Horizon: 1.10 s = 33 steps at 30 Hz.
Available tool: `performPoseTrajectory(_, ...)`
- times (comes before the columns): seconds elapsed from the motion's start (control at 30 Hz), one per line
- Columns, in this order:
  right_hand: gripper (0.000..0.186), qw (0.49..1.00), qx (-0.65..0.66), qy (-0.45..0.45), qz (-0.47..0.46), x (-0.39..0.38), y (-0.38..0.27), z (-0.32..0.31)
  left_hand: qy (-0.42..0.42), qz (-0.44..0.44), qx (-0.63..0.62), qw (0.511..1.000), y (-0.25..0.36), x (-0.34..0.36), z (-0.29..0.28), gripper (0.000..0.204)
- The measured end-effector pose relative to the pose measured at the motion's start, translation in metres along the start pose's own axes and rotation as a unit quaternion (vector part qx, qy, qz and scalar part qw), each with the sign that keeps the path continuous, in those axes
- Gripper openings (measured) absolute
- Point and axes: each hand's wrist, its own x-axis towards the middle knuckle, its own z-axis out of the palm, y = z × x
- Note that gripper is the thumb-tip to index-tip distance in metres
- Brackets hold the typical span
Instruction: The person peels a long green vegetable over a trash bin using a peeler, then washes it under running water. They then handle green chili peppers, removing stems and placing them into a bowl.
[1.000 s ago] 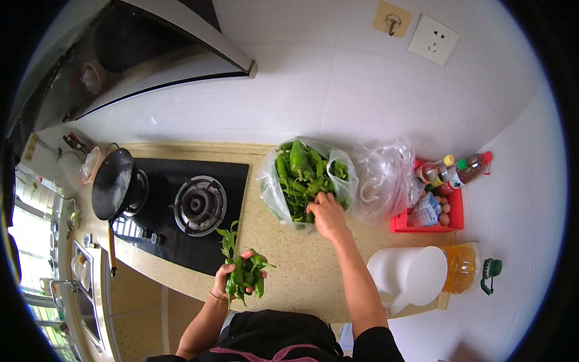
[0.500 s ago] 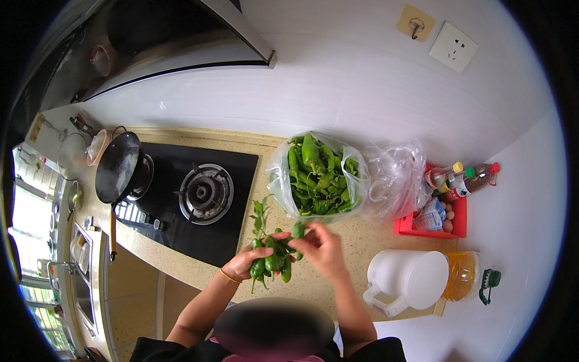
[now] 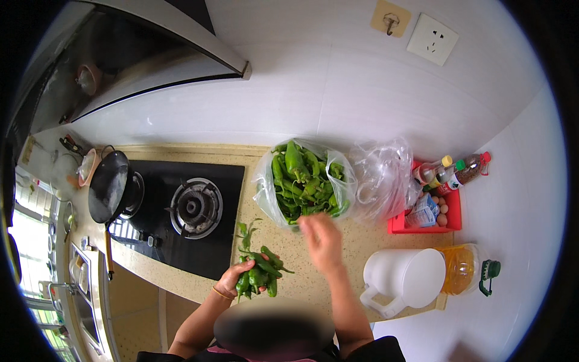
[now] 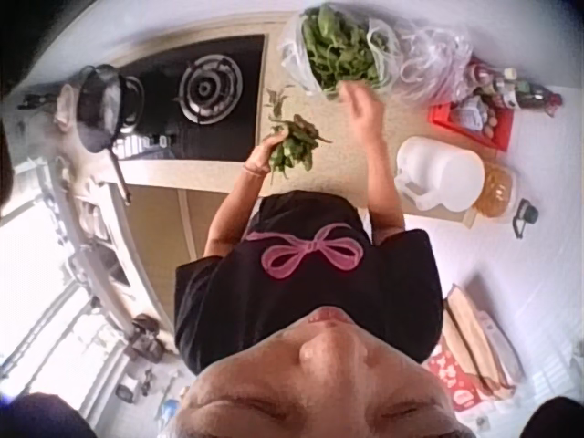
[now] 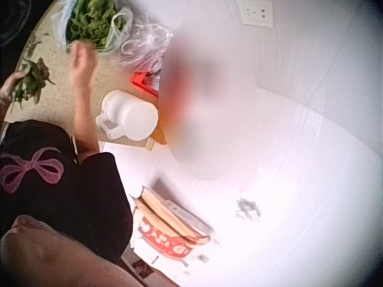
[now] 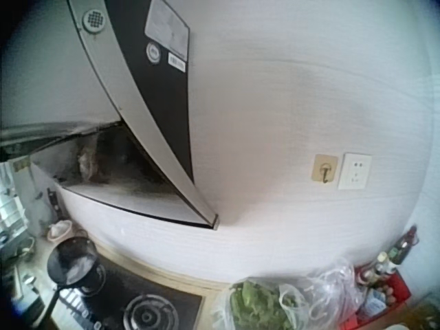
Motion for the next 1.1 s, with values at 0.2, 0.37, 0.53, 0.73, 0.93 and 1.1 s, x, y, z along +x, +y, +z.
performPoseTrajectory(0.2,0.019,0.907,-0.339,-0.247,0.041,0.042,0.083,-0.004,0.007,0.027,-0.067,0.997,-0.003,-0.011,-0.015,0.036)
performPoseTrajectory(0.37,0.019,0.822,-0.478,-0.302,0.060,0.045,0.082,0.016,0.012,0.053,-0.070,0.996,-0.005,-0.018,-0.021,0.037)
performPoseTrajectory(0.53,0.021,0.917,-0.367,-0.157,0.021,0.050,0.053,-0.010,0.013,0.077,-0.067,0.995,-0.002,-0.021,-0.015,0.037)
performPoseTrajectory(0.73,0.019,0.957,0.200,0.035,0.208,0.042,0.042,-0.021,0.041,0.051,-0.026,0.998,-0.001,0.000,0.004,0.037)
performPoseTrajectory(0.93,0.019,0.865,0.391,-0.067,0.307,0.018,0.013,-0.019,0.033,0.078,0.082,0.993,0.013,0.016,0.026,0.034)
performPoseTrajectory(1.1,0.018,0.922,0.234,-0.169,0.258,-0.014,-0.024,0.012,0.052,0.055,0.068,0.995,0.016,0.014,0.028,0.032)
